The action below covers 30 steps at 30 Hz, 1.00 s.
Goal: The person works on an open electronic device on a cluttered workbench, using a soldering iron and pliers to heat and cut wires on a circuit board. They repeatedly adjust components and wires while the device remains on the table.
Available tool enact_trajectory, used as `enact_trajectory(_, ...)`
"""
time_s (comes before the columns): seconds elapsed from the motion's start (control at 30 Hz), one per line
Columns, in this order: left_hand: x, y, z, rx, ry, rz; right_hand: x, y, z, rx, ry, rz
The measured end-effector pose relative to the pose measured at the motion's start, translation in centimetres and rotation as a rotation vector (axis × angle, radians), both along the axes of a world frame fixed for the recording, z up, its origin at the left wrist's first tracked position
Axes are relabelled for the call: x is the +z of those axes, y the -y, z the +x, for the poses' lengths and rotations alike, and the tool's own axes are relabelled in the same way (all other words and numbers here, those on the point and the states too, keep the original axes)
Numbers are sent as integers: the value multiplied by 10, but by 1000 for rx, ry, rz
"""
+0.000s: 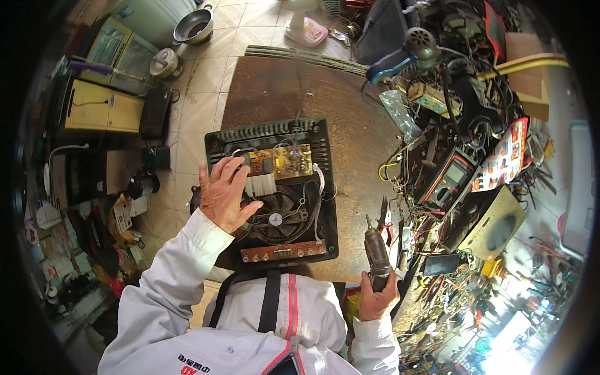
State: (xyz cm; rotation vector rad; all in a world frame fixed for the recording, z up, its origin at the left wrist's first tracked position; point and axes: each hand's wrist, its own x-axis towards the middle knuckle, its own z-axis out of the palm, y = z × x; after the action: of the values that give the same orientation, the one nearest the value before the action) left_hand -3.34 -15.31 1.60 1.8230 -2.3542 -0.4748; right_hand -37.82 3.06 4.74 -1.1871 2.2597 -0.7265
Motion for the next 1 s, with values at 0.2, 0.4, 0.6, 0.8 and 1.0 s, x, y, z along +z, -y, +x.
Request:
enact_trajectory(0.2, -16, 36, -37, -93, -105, -10, -49, -15, -7, 93, -239, 23)
enact_trajectory(0.4, -41, 51, -58, -34, -75, 52, -80, -28, -18, 268, -265, 4)
enact_trajectory(0.6, -51, 61, -66, -35, -34, 82, -102, -37, -25, 409, -292, 113)
enact_trajectory(0.8, -39, 64, -65, -39, 33, 120, -111, -39, -25, 414, -272, 132)
enact_trajectory(1.0, -3, 54, -104, -17, -234, -109, -91, -32, -26, 226, 7, 47)
